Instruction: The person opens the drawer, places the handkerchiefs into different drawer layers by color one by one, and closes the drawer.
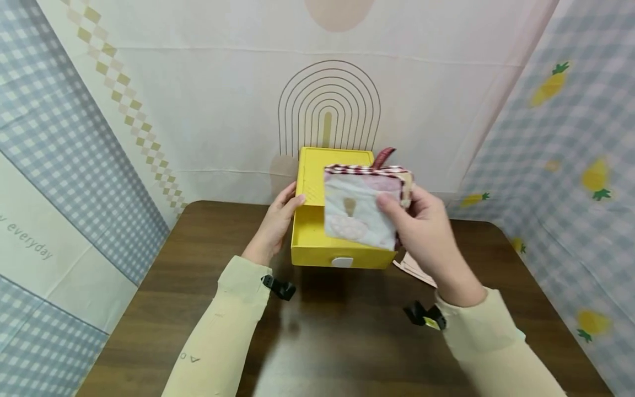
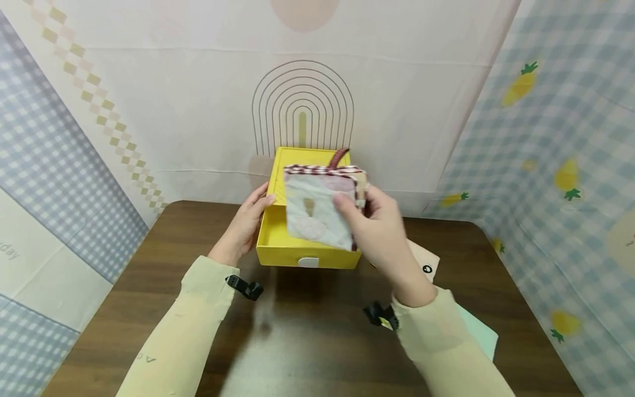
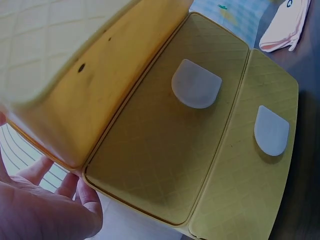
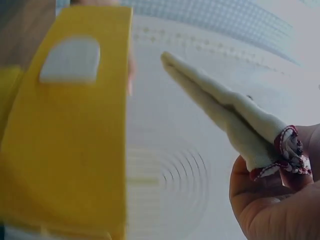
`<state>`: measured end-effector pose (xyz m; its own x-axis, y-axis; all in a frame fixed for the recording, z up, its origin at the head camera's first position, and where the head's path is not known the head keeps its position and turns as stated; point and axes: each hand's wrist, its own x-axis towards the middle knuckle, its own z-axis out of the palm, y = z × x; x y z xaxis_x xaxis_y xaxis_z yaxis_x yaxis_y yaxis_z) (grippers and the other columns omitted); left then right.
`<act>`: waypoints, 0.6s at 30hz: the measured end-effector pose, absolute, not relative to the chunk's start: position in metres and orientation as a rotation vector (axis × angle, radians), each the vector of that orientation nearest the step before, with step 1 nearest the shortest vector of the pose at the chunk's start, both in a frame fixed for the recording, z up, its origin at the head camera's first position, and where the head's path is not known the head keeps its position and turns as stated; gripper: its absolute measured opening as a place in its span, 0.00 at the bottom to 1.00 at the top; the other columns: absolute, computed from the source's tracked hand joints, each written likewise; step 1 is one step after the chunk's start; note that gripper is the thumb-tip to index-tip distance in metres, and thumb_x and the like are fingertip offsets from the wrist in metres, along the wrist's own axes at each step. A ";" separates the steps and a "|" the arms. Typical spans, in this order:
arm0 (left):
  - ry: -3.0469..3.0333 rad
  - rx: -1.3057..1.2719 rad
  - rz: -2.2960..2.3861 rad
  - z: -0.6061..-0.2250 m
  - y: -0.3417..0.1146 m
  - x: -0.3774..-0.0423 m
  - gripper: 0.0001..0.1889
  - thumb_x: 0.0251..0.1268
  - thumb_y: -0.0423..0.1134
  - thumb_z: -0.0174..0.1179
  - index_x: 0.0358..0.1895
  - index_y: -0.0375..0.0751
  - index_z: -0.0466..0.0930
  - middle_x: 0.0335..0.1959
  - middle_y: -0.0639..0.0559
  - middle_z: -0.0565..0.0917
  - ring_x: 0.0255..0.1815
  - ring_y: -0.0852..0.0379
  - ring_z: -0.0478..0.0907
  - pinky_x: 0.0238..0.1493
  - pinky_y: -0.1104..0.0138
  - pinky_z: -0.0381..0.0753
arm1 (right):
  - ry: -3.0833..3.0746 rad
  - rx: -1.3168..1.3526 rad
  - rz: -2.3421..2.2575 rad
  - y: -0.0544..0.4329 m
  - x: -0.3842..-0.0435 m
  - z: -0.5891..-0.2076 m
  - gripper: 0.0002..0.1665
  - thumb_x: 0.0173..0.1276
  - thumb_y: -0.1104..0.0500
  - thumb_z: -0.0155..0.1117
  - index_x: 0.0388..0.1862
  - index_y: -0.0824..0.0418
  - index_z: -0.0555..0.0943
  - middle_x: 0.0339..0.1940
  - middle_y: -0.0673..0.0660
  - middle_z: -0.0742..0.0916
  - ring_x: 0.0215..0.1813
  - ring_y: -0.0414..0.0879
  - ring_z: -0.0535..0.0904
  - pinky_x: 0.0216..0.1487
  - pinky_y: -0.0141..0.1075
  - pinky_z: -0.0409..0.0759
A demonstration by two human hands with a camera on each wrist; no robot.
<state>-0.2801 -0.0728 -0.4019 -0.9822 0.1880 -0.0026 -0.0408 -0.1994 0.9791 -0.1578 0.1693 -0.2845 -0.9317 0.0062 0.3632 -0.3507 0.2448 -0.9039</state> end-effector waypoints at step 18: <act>1.904 0.125 2.315 -0.401 -0.071 -0.281 0.32 0.66 0.51 0.60 0.73 0.59 0.63 0.70 0.58 0.66 0.69 0.57 0.60 0.67 0.59 0.59 | -2.858 0.186 1.057 0.153 -0.207 -0.323 0.16 0.70 0.51 0.60 0.28 0.60 0.72 0.21 0.55 0.70 0.26 0.49 0.68 0.30 0.39 0.67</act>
<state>-0.2815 -0.0708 -0.4013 -0.9866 0.1612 -0.0256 -0.0563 -0.1886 0.9804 -0.2067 0.1533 -0.3226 -0.9886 -0.0833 0.1254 -0.1448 0.7534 -0.6415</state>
